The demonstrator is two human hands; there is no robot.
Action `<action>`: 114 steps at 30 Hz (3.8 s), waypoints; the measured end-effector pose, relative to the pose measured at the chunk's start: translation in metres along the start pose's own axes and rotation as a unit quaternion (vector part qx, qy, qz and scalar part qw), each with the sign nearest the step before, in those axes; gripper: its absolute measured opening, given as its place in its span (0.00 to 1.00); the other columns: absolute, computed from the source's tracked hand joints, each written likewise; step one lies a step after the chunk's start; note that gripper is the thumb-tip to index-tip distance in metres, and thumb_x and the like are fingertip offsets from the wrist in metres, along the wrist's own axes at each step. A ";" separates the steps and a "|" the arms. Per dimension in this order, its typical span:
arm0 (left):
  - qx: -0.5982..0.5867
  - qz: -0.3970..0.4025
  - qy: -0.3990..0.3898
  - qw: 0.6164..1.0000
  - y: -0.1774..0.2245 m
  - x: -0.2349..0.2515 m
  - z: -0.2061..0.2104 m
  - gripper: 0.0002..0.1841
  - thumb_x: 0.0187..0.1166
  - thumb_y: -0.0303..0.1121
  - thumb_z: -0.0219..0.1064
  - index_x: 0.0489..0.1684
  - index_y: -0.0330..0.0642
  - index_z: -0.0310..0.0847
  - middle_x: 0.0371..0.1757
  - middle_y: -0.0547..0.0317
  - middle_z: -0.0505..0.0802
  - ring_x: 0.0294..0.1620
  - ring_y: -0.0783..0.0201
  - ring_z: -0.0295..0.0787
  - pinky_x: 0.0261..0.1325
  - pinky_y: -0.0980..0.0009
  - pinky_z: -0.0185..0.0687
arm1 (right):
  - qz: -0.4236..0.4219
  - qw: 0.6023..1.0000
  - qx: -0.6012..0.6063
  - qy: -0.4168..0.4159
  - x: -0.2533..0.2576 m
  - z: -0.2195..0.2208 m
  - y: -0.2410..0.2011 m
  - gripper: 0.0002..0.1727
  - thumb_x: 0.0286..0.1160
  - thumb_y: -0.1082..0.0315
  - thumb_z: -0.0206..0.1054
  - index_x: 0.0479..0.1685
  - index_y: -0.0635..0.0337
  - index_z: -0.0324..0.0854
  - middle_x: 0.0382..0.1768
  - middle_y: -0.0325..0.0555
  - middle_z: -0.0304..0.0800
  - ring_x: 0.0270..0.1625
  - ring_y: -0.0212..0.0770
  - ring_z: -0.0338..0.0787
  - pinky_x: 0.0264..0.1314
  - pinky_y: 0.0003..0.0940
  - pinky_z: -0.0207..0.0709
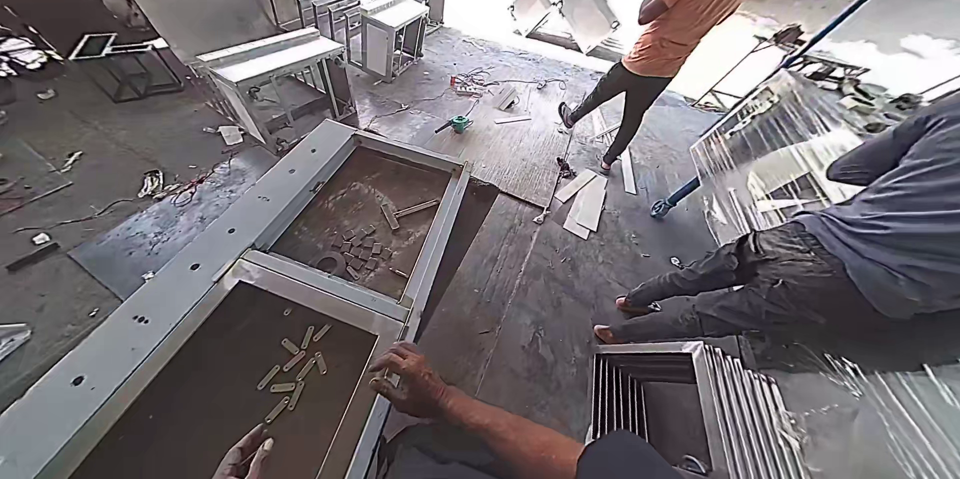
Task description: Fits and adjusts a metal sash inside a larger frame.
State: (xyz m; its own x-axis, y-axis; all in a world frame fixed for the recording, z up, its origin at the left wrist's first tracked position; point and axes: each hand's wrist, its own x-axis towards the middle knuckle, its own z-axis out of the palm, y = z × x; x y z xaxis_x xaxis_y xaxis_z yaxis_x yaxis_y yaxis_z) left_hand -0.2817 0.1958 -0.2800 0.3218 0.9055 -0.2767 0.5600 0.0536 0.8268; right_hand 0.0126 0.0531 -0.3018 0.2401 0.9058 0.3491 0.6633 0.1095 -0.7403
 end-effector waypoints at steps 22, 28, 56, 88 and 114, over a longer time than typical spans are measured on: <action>-0.270 -0.319 0.086 0.904 0.148 0.109 0.202 0.33 0.70 0.35 0.82 0.72 0.32 0.71 0.60 0.38 0.89 0.59 0.48 0.90 0.60 0.51 0.88 | 0.089 0.966 -0.201 -0.134 0.128 -0.041 0.109 0.19 0.88 0.50 0.53 0.45 0.50 0.87 0.36 0.44 0.92 0.41 0.49 0.92 0.43 0.50 0.79; -0.230 -0.328 0.118 0.909 0.154 0.115 0.210 0.34 0.68 0.34 0.83 0.72 0.32 0.72 0.62 0.38 0.88 0.63 0.47 0.88 0.64 0.48 0.87 | 0.106 0.965 -0.179 -0.159 0.129 -0.041 0.109 0.17 0.84 0.51 0.57 0.42 0.51 0.86 0.35 0.44 0.92 0.42 0.49 0.91 0.45 0.50 0.78; -0.347 -0.298 0.084 0.885 0.309 0.005 0.042 0.15 0.77 0.27 0.72 0.59 0.37 0.79 0.45 0.43 0.93 0.43 0.54 0.95 0.49 0.57 0.93 | 0.121 0.975 -0.135 -0.129 0.132 -0.048 0.104 0.24 0.80 0.45 0.62 0.54 0.57 0.86 0.43 0.56 0.93 0.46 0.61 0.92 0.45 0.64 0.77; -0.122 -0.202 0.240 0.942 0.119 -0.375 -0.431 0.23 0.83 0.42 0.50 0.73 0.49 0.77 0.38 0.60 0.91 0.28 0.66 0.92 0.28 0.70 0.92 | -0.253 0.859 -0.114 -0.430 0.067 0.127 -0.082 0.39 0.72 0.28 0.61 0.60 0.56 0.87 0.55 0.60 0.91 0.61 0.64 0.87 0.69 0.68 0.70; 0.202 -0.494 0.324 0.782 -0.237 -0.367 -0.442 0.41 0.64 0.38 0.84 0.76 0.28 0.69 0.68 0.19 0.81 0.72 0.25 0.77 0.71 0.25 0.67 | -0.223 0.656 0.092 -0.715 -0.027 0.236 -0.176 0.17 0.79 0.50 0.68 0.49 0.54 0.91 0.47 0.54 0.90 0.55 0.54 0.88 0.61 0.53 0.79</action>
State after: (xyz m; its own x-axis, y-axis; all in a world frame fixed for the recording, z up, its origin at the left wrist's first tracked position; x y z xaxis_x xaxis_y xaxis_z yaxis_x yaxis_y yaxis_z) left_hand -0.8700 0.0366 -0.1578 -0.7997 0.5372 -0.2683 0.5291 0.8416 0.1082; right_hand -0.2779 0.1062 -0.3163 -0.9463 0.2112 -0.2449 0.3143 0.4226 -0.8501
